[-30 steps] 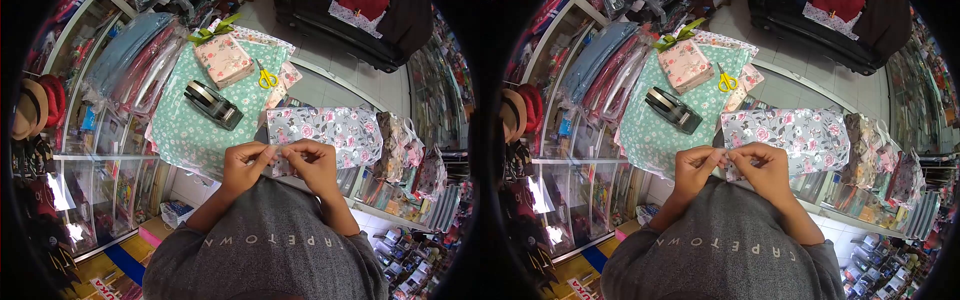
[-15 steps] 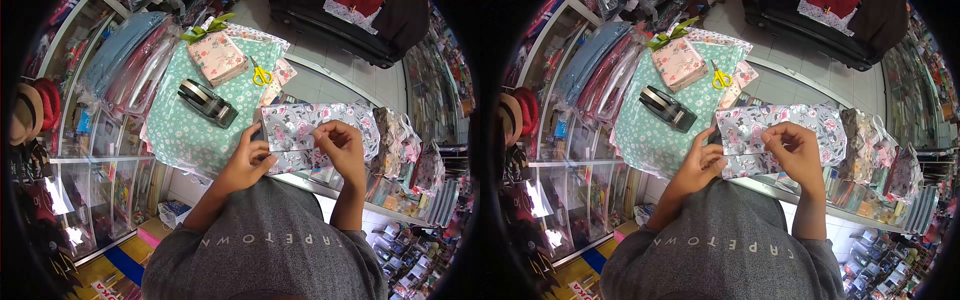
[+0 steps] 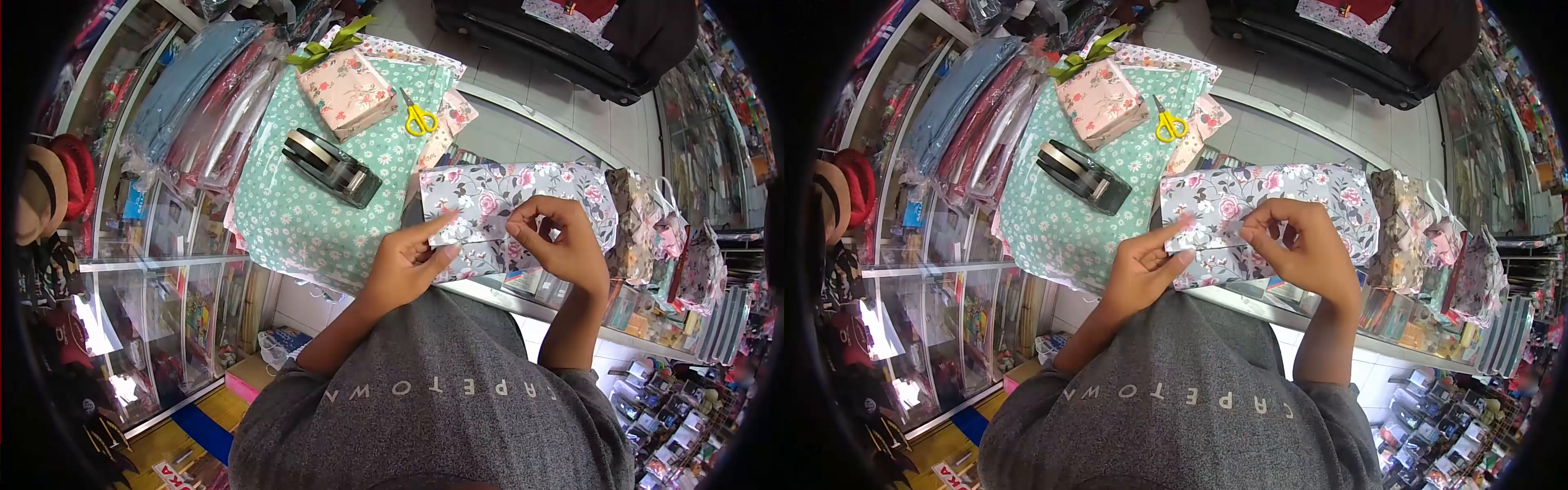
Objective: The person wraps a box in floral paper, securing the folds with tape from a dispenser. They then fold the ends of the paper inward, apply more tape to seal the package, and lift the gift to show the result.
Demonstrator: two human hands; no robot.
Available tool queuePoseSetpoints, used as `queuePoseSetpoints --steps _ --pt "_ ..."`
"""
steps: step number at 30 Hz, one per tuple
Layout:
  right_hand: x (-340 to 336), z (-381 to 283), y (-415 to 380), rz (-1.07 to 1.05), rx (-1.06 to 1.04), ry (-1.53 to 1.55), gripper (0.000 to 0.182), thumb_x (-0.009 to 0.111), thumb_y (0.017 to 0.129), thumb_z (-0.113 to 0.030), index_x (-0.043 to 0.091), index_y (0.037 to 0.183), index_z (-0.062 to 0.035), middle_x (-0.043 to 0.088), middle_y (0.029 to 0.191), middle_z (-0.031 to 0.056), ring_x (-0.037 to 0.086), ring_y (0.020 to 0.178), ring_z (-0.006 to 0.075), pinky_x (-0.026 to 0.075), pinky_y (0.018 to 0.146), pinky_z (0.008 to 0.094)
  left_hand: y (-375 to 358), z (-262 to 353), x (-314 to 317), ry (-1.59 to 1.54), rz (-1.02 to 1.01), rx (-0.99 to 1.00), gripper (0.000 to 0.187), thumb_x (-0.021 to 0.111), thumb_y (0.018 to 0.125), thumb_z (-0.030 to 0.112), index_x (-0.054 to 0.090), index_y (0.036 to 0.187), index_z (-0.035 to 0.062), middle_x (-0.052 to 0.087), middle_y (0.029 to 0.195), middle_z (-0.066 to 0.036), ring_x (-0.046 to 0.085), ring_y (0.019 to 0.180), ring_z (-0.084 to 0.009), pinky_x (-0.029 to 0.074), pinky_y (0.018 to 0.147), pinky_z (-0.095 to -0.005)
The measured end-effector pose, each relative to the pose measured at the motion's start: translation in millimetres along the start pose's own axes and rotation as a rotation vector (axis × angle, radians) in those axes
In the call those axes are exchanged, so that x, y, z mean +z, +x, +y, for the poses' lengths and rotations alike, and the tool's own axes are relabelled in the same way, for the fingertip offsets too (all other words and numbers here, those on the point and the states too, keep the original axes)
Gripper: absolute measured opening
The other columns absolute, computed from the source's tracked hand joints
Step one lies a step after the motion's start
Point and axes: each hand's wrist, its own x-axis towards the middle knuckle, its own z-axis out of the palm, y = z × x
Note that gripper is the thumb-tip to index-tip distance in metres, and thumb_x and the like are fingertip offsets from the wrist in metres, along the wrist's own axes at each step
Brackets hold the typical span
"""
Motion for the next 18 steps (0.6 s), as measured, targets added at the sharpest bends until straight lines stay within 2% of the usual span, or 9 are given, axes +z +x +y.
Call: queuePoseSetpoints --steps 4,6,8,10,11,12,14,15,18 --pt "-4 -2 0 -0.019 0.017 -0.036 0.011 0.077 0.087 -0.015 0.074 0.087 -0.0042 0.067 0.072 -0.0019 0.05 0.058 0.0024 0.035 0.052 0.0228 -1 9 8 0.078 0.008 -0.052 0.044 0.072 0.092 -0.003 0.063 0.134 -0.0027 0.069 0.12 -0.015 0.064 0.1 -0.0103 0.053 0.083 -0.0218" --pt "-5 -1 0 -0.015 -0.02 -0.064 0.011 0.077 0.085 -0.013 0.073 0.087 -0.0035 0.068 0.076 0.0 0.054 0.065 0.0066 0.038 0.056 0.0244 -1 14 12 0.202 0.091 -0.056 0.039 0.076 0.089 0.0 0.068 0.127 -0.0028 0.073 0.105 -0.01 0.064 0.084 -0.0056 0.052 0.069 -0.0194" --pt "-6 -1 1 -0.011 -0.056 -0.093 0.01 0.077 0.084 -0.012 0.073 0.088 -0.0029 0.068 0.08 0.0018 0.058 0.072 0.0107 0.04 0.059 0.026 1 13 12 0.231 0.105 -0.051 0.037 0.078 0.088 0.001 0.07 0.125 -0.0027 0.073 0.103 -0.009 0.062 0.08 -0.0037 0.05 0.066 -0.0186" --pt "-7 -2 2 0.009 -0.217 -0.136 0.011 0.076 0.082 -0.009 0.071 0.087 -0.0013 0.067 0.093 0.0071 0.061 0.089 0.0215 0.046 0.071 0.0318 2 11 11 0.261 0.12 -0.045 0.036 0.079 0.088 0.002 0.071 0.122 -0.0026 0.074 0.1 -0.007 0.06 0.077 -0.0018 0.049 0.063 -0.0178" --pt "-9 -5 1 -0.029 -0.157 -0.117 0.011 0.076 0.079 -0.008 0.069 0.086 -0.0014 0.066 0.111 0.0138 0.059 0.108 0.0308 0.048 0.09 0.0387 2 10 10 0.261 0.123 -0.059 0.035 0.079 0.088 0.002 0.071 0.121 -0.0029 0.074 0.101 -0.008 0.06 0.078 -0.0019 0.048 0.062 -0.0176" --pt "-8 -4 2 -0.027 -0.157 -0.117 0.011 0.076 0.079 -0.008 0.069 0.086 -0.0014 0.066 0.111 0.0138 0.059 0.108 0.0308 0.048 0.09 0.0387 2 10 10 0.262 0.126 -0.074 0.033 0.079 0.088 0.002 0.072 0.12 -0.0033 0.074 0.102 -0.009 0.061 0.078 -0.002 0.048 0.062 -0.0175" --pt "-6 1 5 0.008 -0.376 -0.266 0.01 0.074 0.077 -0.007 0.069 0.085 -0.0027 0.06 0.129 0.0184 0.055 0.122 0.0347 0.044 0.102 0.0432 1 15 11 0.24 0.119 -0.096 0.032 0.078 0.089 0.002 0.072 0.12 -0.0043 0.074 0.103 -0.011 0.063 0.081 -0.0038 0.05 0.066 -0.0185" --pt "-11 -3 7 -0.091 -0.314 -0.25 0.01 0.074 0.074 -0.008 0.07 0.083 -0.0042 0.051 0.144 0.0216 0.042 0.139 0.0419 0.035 0.113 0.0492 1 18 11 0.219 0.114 -0.12 0.031 0.077 0.089 0.002 0.072 0.119 -0.0053 0.074 0.104 -0.013 0.064 0.084 -0.0057 0.052 0.069 -0.0195" --pt "-9 -4 12 -0.157 -0.362 -0.354 0.009 0.073 0.073 -0.008 0.071 0.081 -0.005 0.044 0.153 0.0229 0.029 0.147 0.0474 0.028 0.118 0.0543 4 -2 8 0.24 0.168 -0.053 0.027 0.075 0.091 0.001 0.072 0.117 -0.007 0.074 0.103 -0.014 0.067 0.087 -0.009 0.054 0.075 -0.0215"
